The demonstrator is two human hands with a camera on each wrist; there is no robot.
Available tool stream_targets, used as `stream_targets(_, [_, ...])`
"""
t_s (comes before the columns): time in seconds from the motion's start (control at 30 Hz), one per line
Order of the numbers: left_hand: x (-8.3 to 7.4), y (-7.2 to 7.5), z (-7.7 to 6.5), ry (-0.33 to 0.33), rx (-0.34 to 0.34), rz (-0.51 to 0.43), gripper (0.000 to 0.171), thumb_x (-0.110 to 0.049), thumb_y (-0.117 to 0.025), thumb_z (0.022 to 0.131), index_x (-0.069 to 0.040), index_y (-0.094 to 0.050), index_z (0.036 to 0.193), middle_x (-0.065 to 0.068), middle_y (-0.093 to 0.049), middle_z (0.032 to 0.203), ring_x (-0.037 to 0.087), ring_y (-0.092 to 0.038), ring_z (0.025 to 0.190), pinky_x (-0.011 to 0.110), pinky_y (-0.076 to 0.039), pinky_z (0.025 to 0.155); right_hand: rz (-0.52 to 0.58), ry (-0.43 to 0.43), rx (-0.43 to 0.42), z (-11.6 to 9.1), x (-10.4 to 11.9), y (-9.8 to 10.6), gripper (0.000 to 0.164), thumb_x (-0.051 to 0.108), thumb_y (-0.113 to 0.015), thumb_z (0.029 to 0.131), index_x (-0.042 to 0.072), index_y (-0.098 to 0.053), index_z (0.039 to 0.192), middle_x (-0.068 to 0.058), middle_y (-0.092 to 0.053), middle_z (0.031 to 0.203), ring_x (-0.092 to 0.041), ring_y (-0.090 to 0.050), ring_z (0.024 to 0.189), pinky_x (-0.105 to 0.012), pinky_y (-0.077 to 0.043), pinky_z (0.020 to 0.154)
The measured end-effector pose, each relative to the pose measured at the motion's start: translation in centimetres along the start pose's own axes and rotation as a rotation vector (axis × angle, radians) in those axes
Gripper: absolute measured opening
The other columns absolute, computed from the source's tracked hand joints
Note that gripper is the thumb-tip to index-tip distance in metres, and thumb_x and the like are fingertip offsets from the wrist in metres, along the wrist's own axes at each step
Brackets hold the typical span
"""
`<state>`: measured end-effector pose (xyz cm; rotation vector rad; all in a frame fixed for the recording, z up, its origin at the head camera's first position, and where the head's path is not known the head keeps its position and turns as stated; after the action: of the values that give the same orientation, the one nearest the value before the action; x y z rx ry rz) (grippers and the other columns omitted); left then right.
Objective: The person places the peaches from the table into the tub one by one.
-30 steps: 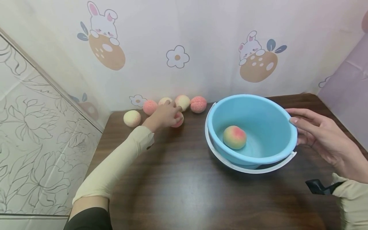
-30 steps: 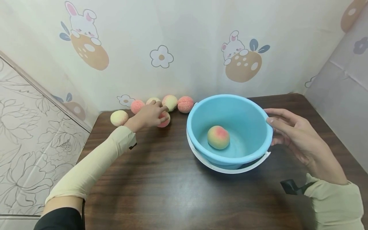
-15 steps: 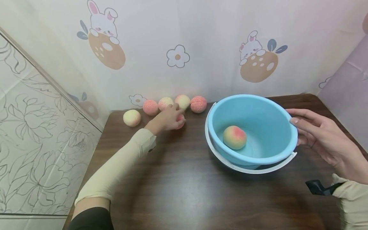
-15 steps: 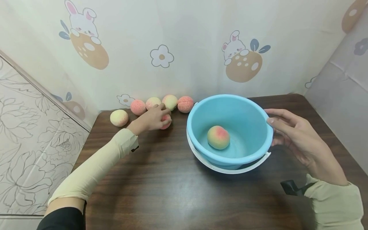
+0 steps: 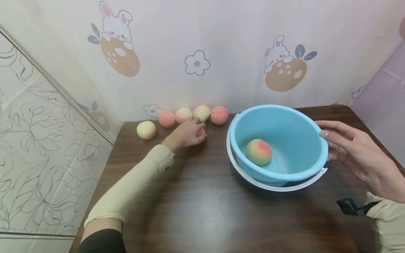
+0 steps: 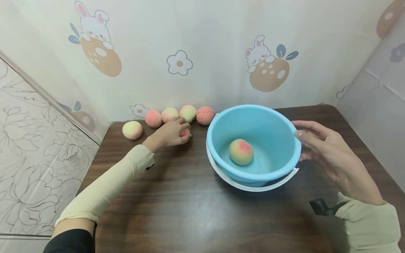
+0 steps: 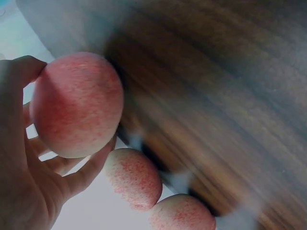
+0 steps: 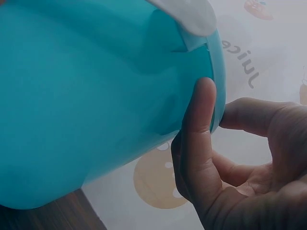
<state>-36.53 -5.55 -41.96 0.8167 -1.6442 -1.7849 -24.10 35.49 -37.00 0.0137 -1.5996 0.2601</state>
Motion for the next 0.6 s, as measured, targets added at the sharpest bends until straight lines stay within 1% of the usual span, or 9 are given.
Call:
stream_targets(0.1, [-0.2,-0.2,0.1,-0.008,-0.020,0.037,0.025,-0.038,-0.058,0.100,-0.013,-0.060,0.100,0.007,-0.052,0.103,0.018,-0.048,0.071,0.031,-0.042,0.061,0.008,0.006,0.003,-0.1,-0.1,0.1,0.042,-0.006,-0.049,0.105,0.011,-0.061,0.141,0.000,-0.075,0.120,-0.020,-0.080,0.087,-0.035,-0.063,0.064])
stream_targets(0.2, [-0.5,-0.2,0.2,-0.015,-0.033,0.067,0.028,-0.040,-0.059,0.100,-0.012,-0.062,0.101,0.008,-0.054,0.103,0.020,-0.049,0.077,0.034,-0.044,0.064,0.015,0.008,0.005,-0.2,-0.2,0.1,0.042,-0.007,-0.049,0.105,0.011,-0.061,0.141,-0.001,-0.075,0.120,-0.020,-0.080,0.087,-0.035,-0.063,0.064])
stream_targets(0.33, [-0.9,-0.2,0.2,-0.032,-0.044,0.115,0.031,-0.040,-0.061,0.099,-0.011,-0.067,0.106,0.010,-0.057,0.105,0.024,-0.054,0.085,0.040,-0.049,0.073,0.024,0.005,0.009,-0.3,-0.2,0.0,0.042,-0.007,-0.048,0.105,0.010,-0.061,0.141,-0.001,-0.075,0.120,-0.020,-0.080,0.087,-0.035,-0.063,0.064])
stream_targets(0.4, [-1.1,-0.2,0.2,-0.038,-0.043,0.140,0.033,-0.041,-0.061,0.098,-0.011,-0.069,0.110,0.010,-0.059,0.107,0.025,-0.055,0.090,0.042,-0.050,0.079,0.020,0.003,0.009,-0.3,-0.2,-0.1,0.042,-0.007,-0.049,0.105,0.010,-0.061,0.141,-0.001,-0.075,0.120,-0.020,-0.080,0.086,-0.035,-0.063,0.065])
stream_targets(0.47, [-1.2,-0.1,0.1,-0.039,-0.038,0.158,0.034,-0.041,-0.062,0.097,-0.011,-0.069,0.112,0.010,-0.059,0.108,0.027,-0.056,0.092,0.044,-0.050,0.083,0.012,-0.004,0.005,-0.2,-0.1,-0.2,0.041,-0.006,-0.049,0.105,0.010,-0.061,0.141,-0.001,-0.075,0.120,-0.020,-0.079,0.085,-0.035,-0.063,0.065])
stream_targets(0.6, [-1.2,0.1,0.1,-0.028,-0.030,0.187,0.033,-0.042,-0.063,0.094,-0.014,-0.068,0.110,0.009,-0.058,0.109,0.027,-0.056,0.093,0.044,-0.050,0.079,0.001,-0.014,-0.005,0.0,0.1,-0.4,0.041,-0.005,-0.051,0.105,0.010,-0.061,0.142,-0.002,-0.075,0.121,-0.021,-0.079,0.082,-0.035,-0.063,0.065])
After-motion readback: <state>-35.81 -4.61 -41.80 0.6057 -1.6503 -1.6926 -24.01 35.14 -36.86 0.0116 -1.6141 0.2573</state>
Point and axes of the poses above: each hand's wrist, its own z-axis towards the middle knuckle, its own y-axis out of the back of the hand, x = y × z, the point moved 8 cm from there along z, towards the middle knuckle
